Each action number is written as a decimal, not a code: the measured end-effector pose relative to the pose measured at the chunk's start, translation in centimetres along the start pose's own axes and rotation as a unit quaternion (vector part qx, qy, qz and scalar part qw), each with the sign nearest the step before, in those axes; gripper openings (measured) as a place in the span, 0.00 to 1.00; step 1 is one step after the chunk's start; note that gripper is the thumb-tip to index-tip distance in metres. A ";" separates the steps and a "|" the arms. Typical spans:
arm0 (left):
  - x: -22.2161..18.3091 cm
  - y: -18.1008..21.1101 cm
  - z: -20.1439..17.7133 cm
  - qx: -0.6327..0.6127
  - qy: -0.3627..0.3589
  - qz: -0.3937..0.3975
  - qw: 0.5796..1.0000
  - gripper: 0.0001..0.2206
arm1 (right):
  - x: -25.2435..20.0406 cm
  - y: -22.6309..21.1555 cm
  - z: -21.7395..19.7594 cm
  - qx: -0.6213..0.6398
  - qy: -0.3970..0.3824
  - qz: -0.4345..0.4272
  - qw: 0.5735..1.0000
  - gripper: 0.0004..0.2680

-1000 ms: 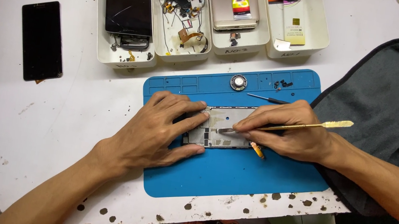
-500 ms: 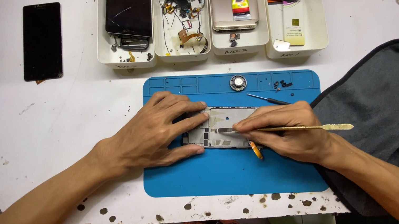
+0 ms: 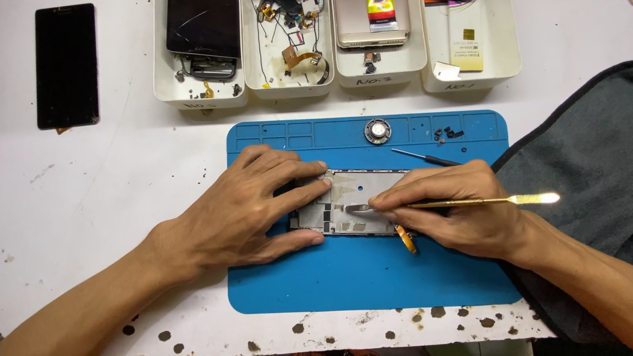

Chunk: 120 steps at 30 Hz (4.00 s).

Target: Scraping and cleaning the internal frame of a mobile phone using a precision tool

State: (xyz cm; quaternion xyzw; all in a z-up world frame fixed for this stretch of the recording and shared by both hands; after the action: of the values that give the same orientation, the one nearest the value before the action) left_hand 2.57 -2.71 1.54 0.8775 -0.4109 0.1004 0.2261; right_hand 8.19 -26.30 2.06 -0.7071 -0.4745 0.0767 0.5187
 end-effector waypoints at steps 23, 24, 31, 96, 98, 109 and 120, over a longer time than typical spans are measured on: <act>0.0 0.1 0.1 0.002 0.006 0.001 1.000 0.25 | -0.1 0.0 0.4 0.003 -0.004 -0.060 0.998 0.08; 0.0 0.1 0.1 0.002 0.008 0.003 1.000 0.25 | -0.2 0.0 0.4 0.005 -0.009 -0.061 0.998 0.08; 0.0 0.2 0.0 0.001 0.010 0.002 1.000 0.25 | -0.3 0.3 0.2 -0.005 0.000 -0.010 1.000 0.07; 0.4 2.9 0.1 0.111 -0.079 -0.017 0.991 0.22 | -1.7 2.0 -4.9 0.106 0.177 0.088 0.974 0.10; 0.4 2.7 0.1 0.110 -0.046 -0.005 0.993 0.19 | -1.6 1.8 -4.8 0.112 0.179 0.089 0.973 0.10; 0.6 -0.4 -1.2 0.173 0.112 -0.029 0.978 0.21 | -0.9 0.2 -4.3 0.102 0.170 0.066 0.978 0.10; 5.4 3.5 -0.5 -0.248 0.122 -0.077 0.958 0.05 | -1.1 -2.9 -1.7 0.151 0.078 0.015 0.985 0.10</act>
State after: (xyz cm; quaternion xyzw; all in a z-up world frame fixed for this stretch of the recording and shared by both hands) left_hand 3.31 -8.07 5.01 0.8041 -0.3236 0.0836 0.4917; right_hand 6.88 -28.17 4.75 -0.6316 -0.4048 0.0995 0.6537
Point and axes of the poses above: each hand's wrist, its own x-axis towards the middle knuckle, its own z-axis out of the palm, y = z × x, the point moved 4 cm from there along x, towards the middle knuckle
